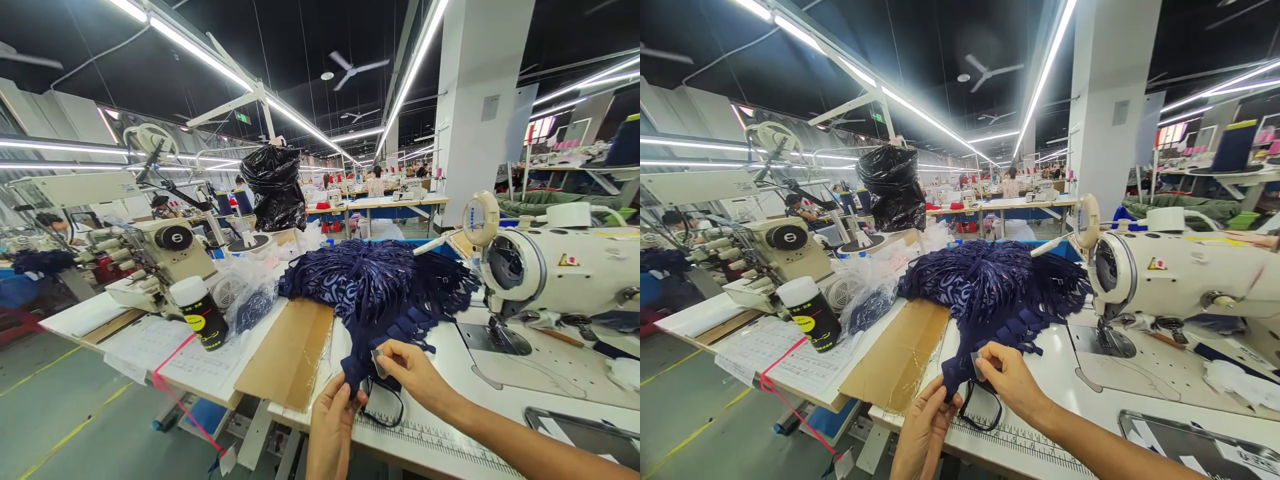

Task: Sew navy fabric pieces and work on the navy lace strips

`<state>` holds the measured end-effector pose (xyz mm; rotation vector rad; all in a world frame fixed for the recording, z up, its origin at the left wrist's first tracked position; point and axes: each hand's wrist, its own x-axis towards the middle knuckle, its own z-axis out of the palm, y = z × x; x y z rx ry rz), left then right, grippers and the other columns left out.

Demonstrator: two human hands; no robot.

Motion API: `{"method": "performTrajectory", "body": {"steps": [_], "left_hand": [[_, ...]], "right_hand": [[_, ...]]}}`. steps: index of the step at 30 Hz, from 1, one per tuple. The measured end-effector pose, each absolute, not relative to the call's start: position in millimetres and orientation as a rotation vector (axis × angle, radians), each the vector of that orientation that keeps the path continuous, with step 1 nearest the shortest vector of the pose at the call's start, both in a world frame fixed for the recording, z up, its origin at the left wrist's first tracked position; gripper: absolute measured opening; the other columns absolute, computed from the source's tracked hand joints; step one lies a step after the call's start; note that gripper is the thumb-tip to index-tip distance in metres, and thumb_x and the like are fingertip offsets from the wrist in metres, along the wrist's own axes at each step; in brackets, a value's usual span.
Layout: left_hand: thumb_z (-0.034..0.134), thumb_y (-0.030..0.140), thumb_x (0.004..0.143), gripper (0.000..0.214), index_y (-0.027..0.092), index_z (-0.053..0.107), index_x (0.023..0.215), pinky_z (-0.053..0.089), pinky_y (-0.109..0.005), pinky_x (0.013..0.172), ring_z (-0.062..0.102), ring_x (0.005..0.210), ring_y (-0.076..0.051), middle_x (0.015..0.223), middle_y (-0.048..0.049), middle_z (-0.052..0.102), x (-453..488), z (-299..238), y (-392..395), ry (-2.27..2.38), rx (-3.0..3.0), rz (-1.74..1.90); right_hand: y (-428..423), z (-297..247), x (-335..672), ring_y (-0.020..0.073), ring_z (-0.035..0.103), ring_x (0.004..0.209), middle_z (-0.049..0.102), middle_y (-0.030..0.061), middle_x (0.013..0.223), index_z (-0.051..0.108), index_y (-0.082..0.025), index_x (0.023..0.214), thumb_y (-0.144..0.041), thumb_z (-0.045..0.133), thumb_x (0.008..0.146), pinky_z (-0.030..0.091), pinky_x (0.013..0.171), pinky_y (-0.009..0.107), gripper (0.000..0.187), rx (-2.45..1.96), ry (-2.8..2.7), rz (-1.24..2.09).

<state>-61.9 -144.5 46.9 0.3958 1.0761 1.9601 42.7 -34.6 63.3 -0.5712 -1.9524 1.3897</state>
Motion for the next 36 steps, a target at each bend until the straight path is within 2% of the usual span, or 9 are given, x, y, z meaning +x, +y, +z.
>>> {"method": "performTrajectory", "body": {"steps": [3,7,12,15,25,31,33,36], "left_hand": [[0.077,0.027,0.054,0.031,0.011,0.067,0.079,0.047,-0.028,0.069,0.057,0.059,-0.014,0.073,-0.0057,0.063,-59.4,49.3,-146.7,1.042,0.352,1.981],[0.076,0.025,0.053,0.034,0.010,0.067,0.082,0.049,-0.031,0.070,0.059,0.059,-0.016,0.070,-0.0062,0.064,-63.6,38.3,-144.9,1.003,0.322,1.968],[0.074,0.023,0.055,0.036,0.009,0.065,0.087,0.049,-0.032,0.071,0.061,0.061,-0.017,0.081,-0.0109,0.066,-68.3,23.7,-140.9,0.950,0.336,1.965],[0.073,0.023,0.056,0.034,0.009,0.065,0.086,0.049,-0.034,0.072,0.062,0.061,-0.018,0.079,-0.0110,0.066,-68.3,21.5,-139.8,0.949,0.326,1.980],[0.072,0.024,0.057,0.036,0.008,0.064,0.088,0.048,-0.035,0.073,0.061,0.062,-0.019,0.079,-0.0112,0.065,-67.0,23.0,-141.7,0.957,0.348,1.972],[0.070,0.032,0.058,0.038,0.010,0.064,0.088,0.045,-0.032,0.071,0.057,0.061,-0.016,0.078,-0.0086,0.063,-62.9,30.3,-141.9,1.078,0.433,1.959],[0.069,0.035,0.059,0.034,0.012,0.063,0.084,0.042,-0.028,0.066,0.053,0.059,-0.015,0.068,-0.0043,0.060,-62.1,34.2,-141.9,1.256,0.564,1.979],[0.068,0.032,0.060,0.020,0.017,0.057,0.064,0.037,-0.024,0.059,0.046,0.060,-0.014,0.060,0.0011,0.049,-61.9,38.9,-140.0,1.633,0.893,2.044]], "right_hand": [[-33.5,60.6,42.4,0.0140,0.049,0.059,0.047,-0.0014,0.060,0.043,-0.019,0.060,-0.039,0.048,0.075,0.042,0.059,0.027,0.025,-0.569,-1.950,1.396],[-33.3,59.7,42.3,0.0131,0.047,0.058,0.047,-0.0014,0.060,0.042,-0.019,0.058,-0.039,0.048,0.076,0.042,0.058,0.027,0.027,-0.561,-1.939,1.393],[-32.9,58.7,43.5,0.0132,0.046,0.058,0.046,-0.0014,0.060,0.041,-0.019,0.058,-0.039,0.048,0.076,0.041,0.057,0.027,0.028,-0.554,-1.938,1.395],[-32.2,57.2,44.1,0.0133,0.046,0.059,0.047,-0.0013,0.061,0.041,-0.019,0.058,-0.039,0.047,0.077,0.040,0.057,0.027,0.028,-0.551,-1.959,1.386],[-34.9,60.4,44.7,0.0131,0.046,0.058,0.046,-0.0015,0.060,0.040,-0.019,0.058,-0.040,0.047,0.077,0.041,0.057,0.026,0.029,-0.548,-1.936,1.399],[-36.2,64.2,46.0,0.0128,0.045,0.057,0.047,-0.0018,0.060,0.042,-0.019,0.057,-0.044,0.049,0.076,0.040,0.056,0.026,0.032,-0.562,-1.929,1.405],[-37.2,66.1,45.7,0.0129,0.046,0.058,0.047,-0.0018,0.060,0.043,-0.019,0.057,-0.046,0.050,0.074,0.042,0.057,0.027,0.033,-0.567,-1.910,1.431],[-40.0,68.7,44.6,0.0123,0.045,0.057,0.045,-0.0023,0.060,0.044,-0.019,0.058,-0.049,0.052,0.072,0.044,0.058,0.027,0.035,-0.565,-1.858,1.497]]}}
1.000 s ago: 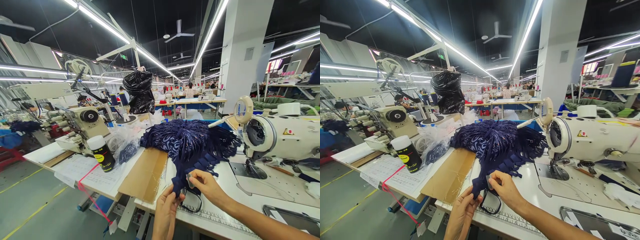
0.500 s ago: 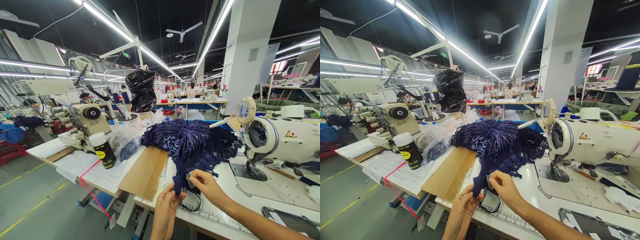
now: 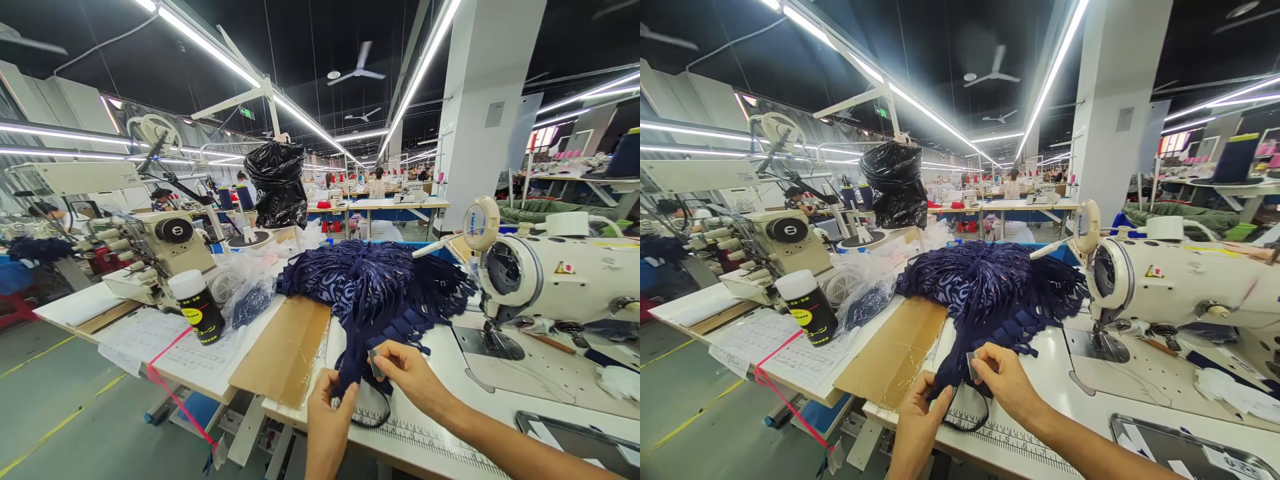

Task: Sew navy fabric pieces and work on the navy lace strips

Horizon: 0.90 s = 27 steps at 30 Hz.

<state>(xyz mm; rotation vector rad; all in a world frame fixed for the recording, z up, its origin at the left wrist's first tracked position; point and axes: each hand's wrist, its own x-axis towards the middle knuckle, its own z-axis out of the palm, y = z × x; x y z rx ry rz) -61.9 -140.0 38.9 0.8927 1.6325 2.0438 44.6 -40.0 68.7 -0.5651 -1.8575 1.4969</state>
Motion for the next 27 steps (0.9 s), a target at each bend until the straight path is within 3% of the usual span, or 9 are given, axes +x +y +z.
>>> {"method": "performTrajectory", "body": {"steps": [3,7,11,15,20,27], "left_hand": [[0.066,0.025,0.060,0.017,0.019,0.050,0.058,0.036,-0.023,0.062,0.046,0.064,-0.015,0.066,0.0011,0.048,-60.5,42.6,-135.2,1.807,1.177,2.089],[0.063,0.027,0.064,0.016,0.020,0.063,0.078,0.039,-0.026,0.066,0.051,0.071,-0.019,0.073,-0.0027,0.056,-57.8,48.0,-128.4,1.736,1.270,1.940],[0.063,0.031,0.066,0.015,0.019,0.066,0.075,0.039,-0.027,0.065,0.052,0.070,-0.021,0.071,-0.0041,0.056,-59.1,49.9,-124.7,1.675,1.339,1.814],[0.059,0.032,0.071,0.015,0.018,0.064,0.067,0.038,-0.025,0.060,0.049,0.064,-0.018,0.066,-0.0025,0.051,-63.0,43.0,-122.4,1.647,1.405,1.716],[0.064,0.045,0.066,0.031,0.015,0.059,0.062,0.033,-0.021,0.054,0.038,0.055,-0.012,0.060,0.0014,0.043,-73.0,26.0,-120.7,1.555,1.056,1.797],[0.071,0.047,0.060,0.038,0.012,0.059,0.066,0.027,-0.018,0.050,0.030,0.051,-0.008,0.056,0.0035,0.040,-80.6,17.4,-120.4,1.352,0.766,1.814]], "right_hand": [[-43.4,71.2,43.9,0.0115,0.043,0.055,0.045,-0.0025,0.060,0.043,-0.019,0.057,-0.050,0.054,0.071,0.043,0.056,0.026,0.035,-0.536,-1.822,1.529],[-44.2,73.5,44.9,0.0110,0.045,0.053,0.048,-0.0026,0.057,0.047,-0.018,0.061,-0.048,0.054,0.071,0.039,0.053,0.024,0.033,-0.490,-1.841,1.547],[-41.6,74.0,45.2,0.0107,0.047,0.046,0.048,-0.0043,0.049,0.045,-0.019,0.061,-0.051,0.053,0.070,0.037,0.049,0.024,0.035,-0.549,-1.824,1.633],[-41.7,78.5,44.4,0.0123,0.054,0.052,0.056,-0.0008,0.057,0.045,-0.018,0.063,-0.051,0.053,0.070,0.039,0.052,0.025,0.034,-0.499,-1.775,1.780],[-36.9,82.7,45.9,0.0108,0.055,0.051,0.062,0.0057,0.081,0.041,-0.017,0.062,-0.048,0.051,0.069,0.038,0.051,0.025,0.033,-0.623,-1.730,1.758],[-28.6,68.4,41.2,0.0130,0.053,0.053,0.058,0.0035,0.074,0.040,-0.019,0.059,-0.039,0.046,0.072,0.041,0.054,0.029,0.024,-0.592,-1.891,1.565]]}}
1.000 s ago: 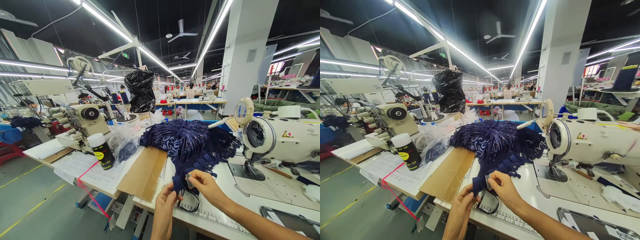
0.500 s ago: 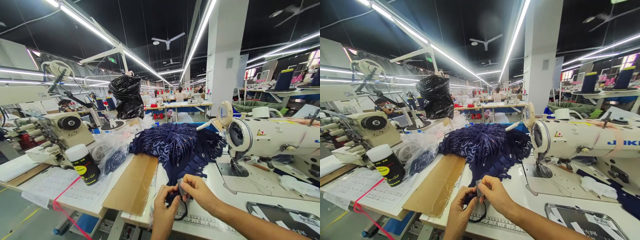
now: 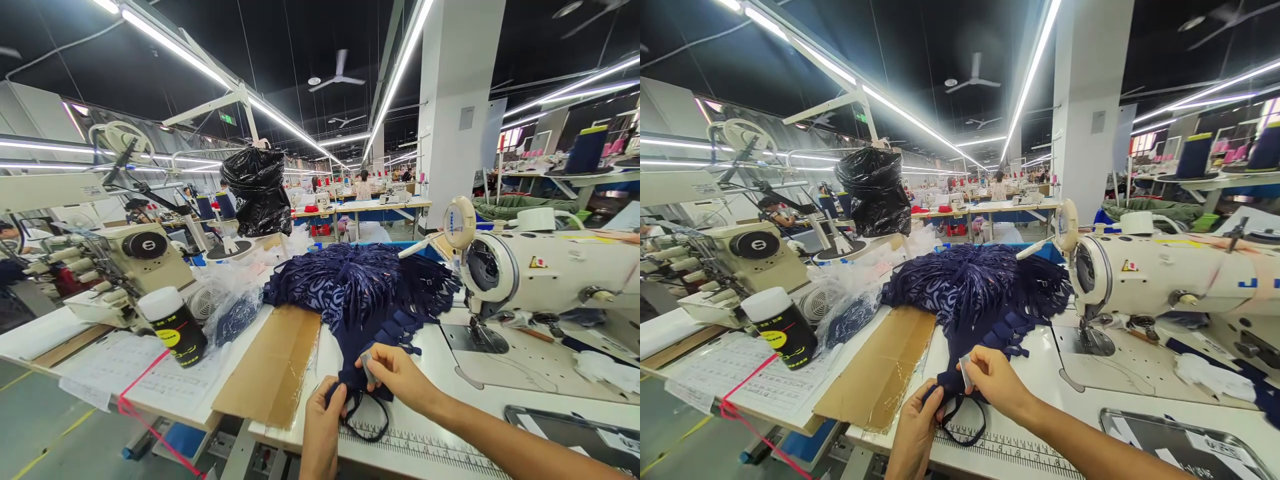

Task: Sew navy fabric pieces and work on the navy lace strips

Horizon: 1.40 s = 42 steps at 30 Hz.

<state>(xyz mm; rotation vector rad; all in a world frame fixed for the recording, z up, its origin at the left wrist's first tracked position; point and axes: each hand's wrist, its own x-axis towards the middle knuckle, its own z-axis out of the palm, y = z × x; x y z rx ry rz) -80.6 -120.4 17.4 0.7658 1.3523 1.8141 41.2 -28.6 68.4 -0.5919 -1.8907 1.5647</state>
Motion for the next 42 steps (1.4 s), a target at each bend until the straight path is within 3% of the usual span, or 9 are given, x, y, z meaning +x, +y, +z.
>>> {"method": "performTrajectory", "body": {"steps": [5,8,13,21,29,42], "left_hand": [[0.072,0.046,0.058,0.037,0.012,0.057,0.064,0.026,-0.018,0.049,0.028,0.050,-0.007,0.054,0.0045,0.037,-75.5,19.5,-120.3,1.334,0.725,1.874],[0.073,0.045,0.057,0.037,0.013,0.057,0.064,0.026,-0.018,0.048,0.028,0.050,-0.007,0.053,0.0047,0.037,-74.5,20.2,-120.7,1.321,0.711,1.870],[0.073,0.041,0.059,0.034,0.012,0.057,0.063,0.028,-0.017,0.047,0.030,0.050,-0.007,0.054,0.0038,0.040,-78.7,17.8,-120.6,1.294,0.715,1.801],[0.075,0.042,0.057,0.036,0.013,0.052,0.058,0.028,-0.015,0.046,0.029,0.049,-0.006,0.051,0.0049,0.038,-78.5,21.9,-119.3,1.256,0.665,1.794],[0.082,0.038,0.043,0.037,0.013,0.057,0.054,0.029,-0.017,0.043,0.028,0.048,-0.006,0.052,0.0050,0.038,-73.7,39.3,-121.3,1.191,0.472,1.839],[0.081,0.036,0.042,0.034,0.013,0.060,0.055,0.028,-0.016,0.042,0.027,0.047,-0.006,0.053,0.0045,0.041,-75.1,39.5,-120.3,1.192,0.427,1.849]], "right_hand": [[-28.8,63.4,39.1,0.0136,0.045,0.056,0.045,-0.0013,0.059,0.036,-0.020,0.057,-0.024,0.041,0.074,0.035,0.051,0.026,0.018,-0.611,-2.072,1.162],[-29.6,59.3,40.0,0.0130,0.045,0.059,0.048,0.0009,0.067,0.033,-0.020,0.059,-0.015,0.038,0.075,0.037,0.053,0.025,0.017,-0.442,-2.157,0.842],[-30.2,49.9,40.1,0.0172,0.049,0.073,0.053,0.0073,0.082,0.043,-0.018,0.074,-0.006,0.034,0.079,0.041,0.063,0.030,0.015,-0.223,-2.244,0.286],[-27.1,49.7,39.3,0.0175,0.047,0.068,0.053,0.0089,0.081,0.045,-0.016,0.071,-0.003,0.031,0.080,0.042,0.058,0.031,0.021,-0.218,-2.265,0.026],[-23.1,48.0,42.5,0.0173,0.050,0.075,0.052,0.0079,0.085,0.043,-0.018,0.072,-0.004,0.033,0.079,0.045,0.064,0.031,0.018,-0.256,-2.272,0.227],[-21.8,51.3,43.6,0.0125,0.051,0.068,0.053,0.0035,0.083,0.031,-0.020,0.062,-0.004,0.037,0.074,0.041,0.059,0.024,0.021,-0.355,-2.193,0.572]]}}
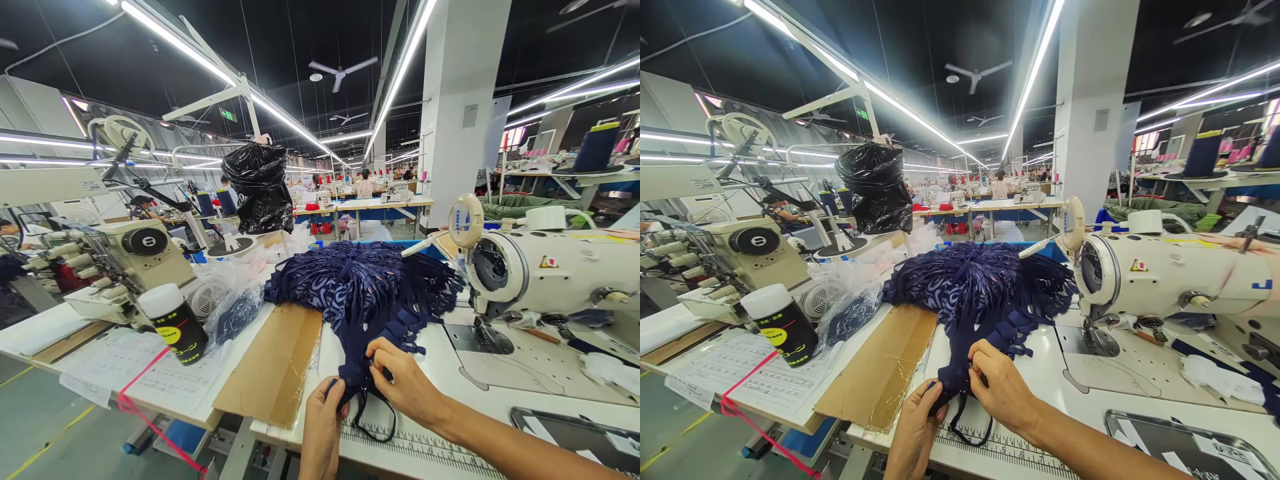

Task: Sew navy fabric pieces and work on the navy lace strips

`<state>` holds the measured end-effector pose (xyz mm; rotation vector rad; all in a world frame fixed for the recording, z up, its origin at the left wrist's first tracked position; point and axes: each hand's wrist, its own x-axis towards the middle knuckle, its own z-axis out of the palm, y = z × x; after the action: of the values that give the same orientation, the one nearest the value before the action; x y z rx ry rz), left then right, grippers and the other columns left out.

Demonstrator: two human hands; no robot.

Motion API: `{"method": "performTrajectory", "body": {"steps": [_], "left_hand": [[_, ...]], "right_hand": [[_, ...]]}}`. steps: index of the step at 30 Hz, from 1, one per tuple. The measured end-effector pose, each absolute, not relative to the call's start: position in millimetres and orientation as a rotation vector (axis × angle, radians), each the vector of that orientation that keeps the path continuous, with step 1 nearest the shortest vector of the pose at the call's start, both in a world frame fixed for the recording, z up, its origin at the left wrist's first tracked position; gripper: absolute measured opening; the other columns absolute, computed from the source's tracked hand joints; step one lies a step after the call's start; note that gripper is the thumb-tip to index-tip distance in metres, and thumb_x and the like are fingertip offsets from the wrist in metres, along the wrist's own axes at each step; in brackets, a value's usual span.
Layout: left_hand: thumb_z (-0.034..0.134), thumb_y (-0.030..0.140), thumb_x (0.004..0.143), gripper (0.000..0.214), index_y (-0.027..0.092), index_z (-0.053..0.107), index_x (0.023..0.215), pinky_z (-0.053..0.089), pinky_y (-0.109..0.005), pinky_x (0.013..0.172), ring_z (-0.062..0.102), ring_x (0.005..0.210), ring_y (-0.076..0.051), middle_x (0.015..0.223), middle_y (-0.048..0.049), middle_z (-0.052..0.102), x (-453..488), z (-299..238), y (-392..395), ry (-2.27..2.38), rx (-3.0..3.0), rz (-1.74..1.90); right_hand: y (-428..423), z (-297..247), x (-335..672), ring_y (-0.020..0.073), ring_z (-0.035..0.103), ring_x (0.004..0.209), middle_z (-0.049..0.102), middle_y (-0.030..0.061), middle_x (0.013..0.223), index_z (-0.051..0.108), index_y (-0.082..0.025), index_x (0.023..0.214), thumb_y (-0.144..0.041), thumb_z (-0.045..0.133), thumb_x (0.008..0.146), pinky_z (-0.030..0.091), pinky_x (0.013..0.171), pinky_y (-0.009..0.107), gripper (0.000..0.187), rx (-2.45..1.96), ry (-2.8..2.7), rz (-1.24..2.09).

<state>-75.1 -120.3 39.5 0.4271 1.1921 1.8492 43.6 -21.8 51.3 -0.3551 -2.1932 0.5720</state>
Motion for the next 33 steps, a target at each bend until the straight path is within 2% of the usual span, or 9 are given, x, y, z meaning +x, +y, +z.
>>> {"method": "performTrajectory", "body": {"steps": [20,28,33], "left_hand": [[0.080,0.037,0.044,0.035,0.012,0.060,0.057,0.027,-0.017,0.043,0.028,0.048,-0.006,0.053,0.0047,0.040,-74.2,34.2,-120.1,1.203,0.446,1.860],[0.077,0.039,0.047,0.034,0.013,0.057,0.057,0.025,-0.018,0.044,0.027,0.048,-0.006,0.053,0.0046,0.038,-74.5,35.2,-120.4,1.260,0.499,1.858],[0.073,0.043,0.053,0.034,0.015,0.053,0.056,0.026,-0.019,0.047,0.029,0.048,-0.008,0.050,0.0051,0.036,-71.0,27.7,-118.4,1.463,0.654,1.878]], "right_hand": [[-25.0,53.6,43.7,0.0145,0.052,0.072,0.053,0.0041,0.083,0.028,-0.021,0.061,-0.007,0.037,0.074,0.042,0.060,0.026,0.020,-0.387,-2.192,0.686],[-25.9,53.4,43.7,0.0142,0.053,0.072,0.054,0.0044,0.083,0.033,-0.020,0.061,-0.009,0.038,0.076,0.043,0.063,0.027,0.020,-0.380,-2.177,0.700],[-20.6,54.2,44.3,0.0149,0.052,0.074,0.055,0.0043,0.083,0.039,-0.020,0.063,-0.015,0.038,0.082,0.043,0.066,0.028,0.020,-0.375,-2.138,0.791]]}}
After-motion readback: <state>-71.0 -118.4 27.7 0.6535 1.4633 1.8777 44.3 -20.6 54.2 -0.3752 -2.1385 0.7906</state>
